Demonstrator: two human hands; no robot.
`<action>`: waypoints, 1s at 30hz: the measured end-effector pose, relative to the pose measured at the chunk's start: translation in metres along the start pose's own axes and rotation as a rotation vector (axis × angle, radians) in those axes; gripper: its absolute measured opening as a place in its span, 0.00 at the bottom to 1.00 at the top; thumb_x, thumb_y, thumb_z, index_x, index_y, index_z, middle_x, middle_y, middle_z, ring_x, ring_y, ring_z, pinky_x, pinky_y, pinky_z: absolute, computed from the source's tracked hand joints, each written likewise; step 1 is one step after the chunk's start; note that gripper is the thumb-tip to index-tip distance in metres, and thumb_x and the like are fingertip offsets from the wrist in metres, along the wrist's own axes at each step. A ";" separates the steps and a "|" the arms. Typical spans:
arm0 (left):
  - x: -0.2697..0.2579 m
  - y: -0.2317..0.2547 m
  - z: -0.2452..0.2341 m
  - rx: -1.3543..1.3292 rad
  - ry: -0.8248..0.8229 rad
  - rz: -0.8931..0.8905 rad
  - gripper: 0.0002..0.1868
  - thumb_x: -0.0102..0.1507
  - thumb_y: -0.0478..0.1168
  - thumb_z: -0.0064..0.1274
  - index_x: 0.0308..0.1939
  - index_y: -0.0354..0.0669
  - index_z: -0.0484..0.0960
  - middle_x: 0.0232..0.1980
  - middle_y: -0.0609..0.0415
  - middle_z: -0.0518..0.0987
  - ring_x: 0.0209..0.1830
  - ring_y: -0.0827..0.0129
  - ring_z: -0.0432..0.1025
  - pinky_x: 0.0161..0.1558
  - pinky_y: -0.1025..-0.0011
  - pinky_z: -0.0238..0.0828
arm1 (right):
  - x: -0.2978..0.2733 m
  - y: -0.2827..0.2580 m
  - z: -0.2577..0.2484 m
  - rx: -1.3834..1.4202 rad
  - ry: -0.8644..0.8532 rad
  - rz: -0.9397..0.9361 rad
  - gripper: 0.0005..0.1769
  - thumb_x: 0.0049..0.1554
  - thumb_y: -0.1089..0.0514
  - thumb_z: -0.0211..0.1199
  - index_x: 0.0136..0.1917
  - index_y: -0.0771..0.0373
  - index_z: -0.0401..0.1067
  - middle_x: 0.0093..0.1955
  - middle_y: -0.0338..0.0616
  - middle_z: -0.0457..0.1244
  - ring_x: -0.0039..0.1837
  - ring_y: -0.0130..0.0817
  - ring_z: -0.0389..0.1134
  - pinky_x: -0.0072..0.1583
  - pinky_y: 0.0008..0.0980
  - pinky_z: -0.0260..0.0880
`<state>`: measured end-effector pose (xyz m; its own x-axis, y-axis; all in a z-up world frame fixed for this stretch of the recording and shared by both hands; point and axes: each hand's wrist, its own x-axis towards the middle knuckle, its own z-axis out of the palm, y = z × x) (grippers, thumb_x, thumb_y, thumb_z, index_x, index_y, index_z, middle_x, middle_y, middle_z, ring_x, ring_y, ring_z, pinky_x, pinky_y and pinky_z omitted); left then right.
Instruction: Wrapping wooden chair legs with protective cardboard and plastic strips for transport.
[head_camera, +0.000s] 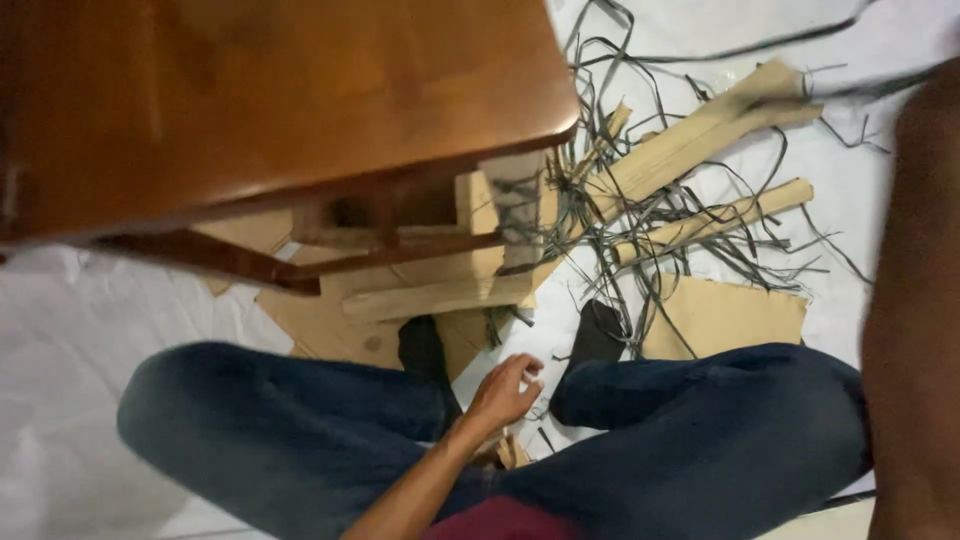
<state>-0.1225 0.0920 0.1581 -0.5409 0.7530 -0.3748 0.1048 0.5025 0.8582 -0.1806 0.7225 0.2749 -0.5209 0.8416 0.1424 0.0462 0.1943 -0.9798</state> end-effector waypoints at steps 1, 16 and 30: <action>0.003 0.009 -0.006 0.002 0.040 0.019 0.15 0.61 0.41 0.59 0.50 0.41 0.80 0.48 0.46 0.80 0.46 0.56 0.78 0.49 0.60 0.74 | -0.034 -0.015 0.035 0.015 -0.002 0.001 0.20 0.75 0.47 0.35 0.58 0.60 0.64 0.46 0.38 0.54 0.50 0.31 0.57 0.54 0.33 0.69; -0.031 0.108 -0.141 0.155 0.204 0.277 0.17 0.63 0.40 0.58 0.55 0.40 0.80 0.53 0.44 0.81 0.51 0.53 0.76 0.52 0.58 0.73 | -0.226 -0.168 0.103 -0.853 -0.680 0.285 0.17 0.72 0.48 0.48 0.54 0.65 0.63 0.46 0.56 0.63 0.46 0.46 0.61 0.50 0.50 0.66; 0.018 0.179 -0.140 0.142 0.192 0.690 0.29 0.62 0.46 0.61 0.63 0.38 0.74 0.59 0.40 0.78 0.59 0.49 0.74 0.60 0.54 0.69 | -0.321 -0.179 0.115 -0.695 -1.100 0.277 0.14 0.66 0.51 0.51 0.55 0.63 0.67 0.44 0.52 0.66 0.46 0.43 0.67 0.50 0.47 0.72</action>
<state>-0.2300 0.1357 0.3543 -0.4480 0.8371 0.3140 0.5746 0.0005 0.8184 -0.1195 0.3598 0.3883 -0.8217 0.1156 -0.5580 0.5130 0.5763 -0.6361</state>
